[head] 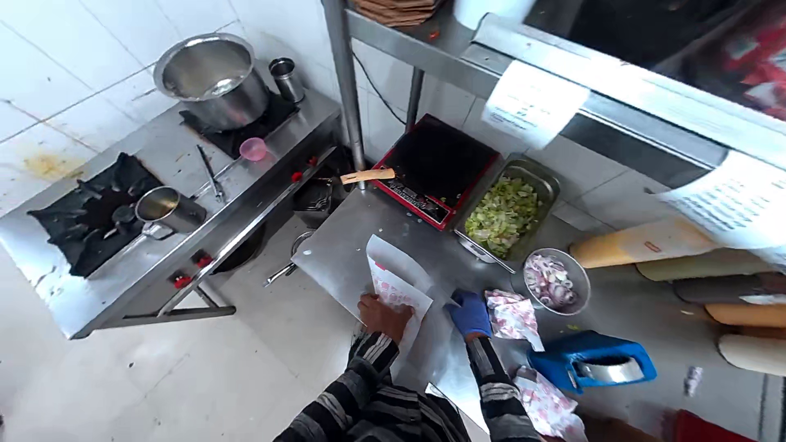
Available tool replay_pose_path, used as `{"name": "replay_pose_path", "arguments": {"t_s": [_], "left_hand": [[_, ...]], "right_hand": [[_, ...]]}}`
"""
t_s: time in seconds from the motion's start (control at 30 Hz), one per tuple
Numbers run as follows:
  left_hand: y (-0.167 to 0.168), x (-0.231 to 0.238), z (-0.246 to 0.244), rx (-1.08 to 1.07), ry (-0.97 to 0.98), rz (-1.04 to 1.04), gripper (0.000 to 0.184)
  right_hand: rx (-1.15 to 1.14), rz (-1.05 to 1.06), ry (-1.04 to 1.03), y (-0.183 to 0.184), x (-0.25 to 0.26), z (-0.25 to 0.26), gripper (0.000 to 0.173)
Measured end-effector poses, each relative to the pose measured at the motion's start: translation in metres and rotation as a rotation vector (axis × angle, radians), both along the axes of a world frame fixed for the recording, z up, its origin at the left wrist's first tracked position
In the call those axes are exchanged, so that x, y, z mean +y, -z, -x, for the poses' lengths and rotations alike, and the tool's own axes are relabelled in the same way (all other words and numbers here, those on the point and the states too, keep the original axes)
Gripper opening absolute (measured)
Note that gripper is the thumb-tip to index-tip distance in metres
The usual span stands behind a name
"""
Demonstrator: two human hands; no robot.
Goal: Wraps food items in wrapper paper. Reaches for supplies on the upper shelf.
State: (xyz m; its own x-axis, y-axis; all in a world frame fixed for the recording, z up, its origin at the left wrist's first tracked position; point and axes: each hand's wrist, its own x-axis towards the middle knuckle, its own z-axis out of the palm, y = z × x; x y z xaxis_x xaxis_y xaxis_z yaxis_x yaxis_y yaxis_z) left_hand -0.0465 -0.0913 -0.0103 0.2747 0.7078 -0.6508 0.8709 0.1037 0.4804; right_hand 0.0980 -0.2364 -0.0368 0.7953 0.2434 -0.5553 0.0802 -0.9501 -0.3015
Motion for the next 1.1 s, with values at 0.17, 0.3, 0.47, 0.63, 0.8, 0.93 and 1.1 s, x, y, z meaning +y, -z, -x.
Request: {"name": "replay_pose_path", "arguments": {"t_s": [0.17, 0.3, 0.47, 0.63, 0.8, 0.93, 1.1], "left_hand": [[0.0, 0.003, 0.006, -0.128, -0.087, 0.114, 0.096], [0.001, 0.011, 0.011, -0.102, 0.002, 0.123, 0.061], [0.021, 0.026, 0.021, -0.245, 0.123, 0.138, 0.029], [0.04, 0.034, 0.027, -0.459, 0.191, 0.22, 0.044], [0.032, 0.047, 0.015, -0.279, 0.265, 0.253, 0.064], [0.044, 0.044, 0.016, -0.362, 0.198, 0.244, 0.07], [0.051, 0.049, 0.017, -0.41, 0.227, 0.274, 0.087]], "right_hand": [[-0.015, -0.397, 0.081, -0.054, 0.002, 0.046, 0.022], [-0.082, -0.559, -0.059, -0.031, 0.029, 0.099, 0.019], [-0.031, -0.748, 0.039, -0.011, 0.046, 0.115, 0.009], [-0.148, -0.706, -0.091, 0.001, 0.046, 0.122, 0.007], [-0.123, -0.548, -0.393, -0.01, 0.038, 0.114, 0.018], [-0.136, -0.6, 0.058, -0.021, 0.036, 0.039, 0.012], [0.007, -0.354, -0.176, 0.018, 0.104, -0.03, 0.021]]}}
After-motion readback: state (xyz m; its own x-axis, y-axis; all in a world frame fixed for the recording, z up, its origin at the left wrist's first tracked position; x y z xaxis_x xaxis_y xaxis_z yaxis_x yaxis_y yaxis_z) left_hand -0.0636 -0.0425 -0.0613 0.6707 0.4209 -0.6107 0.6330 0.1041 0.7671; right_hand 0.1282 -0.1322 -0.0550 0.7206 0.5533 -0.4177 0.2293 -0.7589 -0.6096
